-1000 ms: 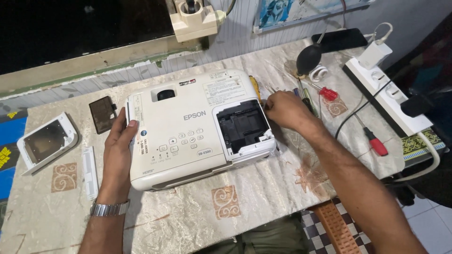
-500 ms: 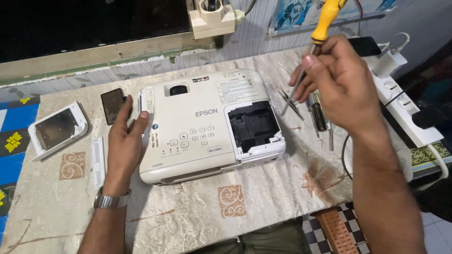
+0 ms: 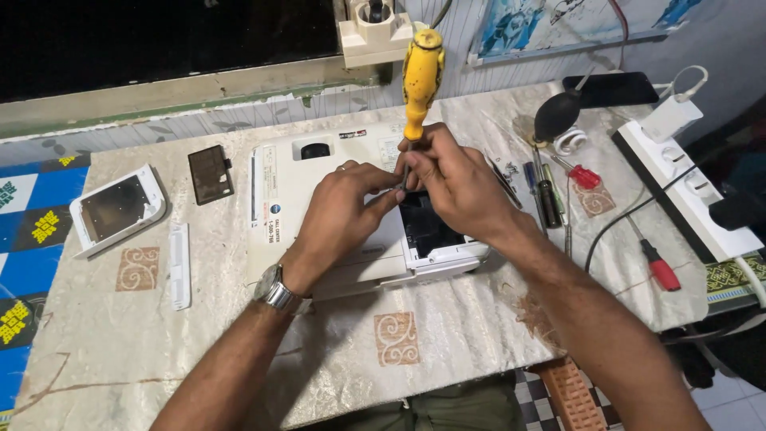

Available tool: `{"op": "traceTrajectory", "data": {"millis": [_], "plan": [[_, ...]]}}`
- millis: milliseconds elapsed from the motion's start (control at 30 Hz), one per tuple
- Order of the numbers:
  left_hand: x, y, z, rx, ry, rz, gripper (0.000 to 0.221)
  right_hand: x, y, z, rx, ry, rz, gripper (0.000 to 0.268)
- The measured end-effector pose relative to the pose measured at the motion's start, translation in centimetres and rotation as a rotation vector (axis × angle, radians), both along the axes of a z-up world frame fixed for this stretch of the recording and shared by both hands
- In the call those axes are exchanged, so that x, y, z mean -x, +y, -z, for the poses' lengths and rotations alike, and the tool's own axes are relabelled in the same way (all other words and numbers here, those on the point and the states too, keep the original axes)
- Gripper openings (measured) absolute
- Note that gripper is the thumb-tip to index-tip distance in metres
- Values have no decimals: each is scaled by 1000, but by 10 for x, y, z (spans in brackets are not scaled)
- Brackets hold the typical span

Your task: The person is performing maintenance on an Epson projector, which involves unscrewing the outer casing, removing the lamp assembly, and then reassembling and securing the components with a screwdriver.

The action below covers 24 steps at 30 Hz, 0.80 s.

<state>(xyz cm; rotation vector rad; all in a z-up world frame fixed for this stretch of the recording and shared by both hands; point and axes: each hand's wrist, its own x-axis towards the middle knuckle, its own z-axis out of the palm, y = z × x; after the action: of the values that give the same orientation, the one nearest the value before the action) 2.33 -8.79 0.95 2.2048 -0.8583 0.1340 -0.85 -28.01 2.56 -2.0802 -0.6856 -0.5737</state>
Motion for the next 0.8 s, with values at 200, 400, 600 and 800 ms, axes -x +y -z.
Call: {"op": "traceTrajectory", "data": {"millis": [200,400,600,800], "plan": [[-2,-4,-6,19,27,25,18,0,1,-1,8,14,9,14],[-5,-5,-7,15,38,20,18,0,-2,-1,-26,30,-21,13],[-4,-4,-8,-3,35,30,17,-4,-7,-1,-93,51,-78,9],[-4,-4,-9,-2,39,59,18,-5,-6,-4,-93,32,-75,9]]}}
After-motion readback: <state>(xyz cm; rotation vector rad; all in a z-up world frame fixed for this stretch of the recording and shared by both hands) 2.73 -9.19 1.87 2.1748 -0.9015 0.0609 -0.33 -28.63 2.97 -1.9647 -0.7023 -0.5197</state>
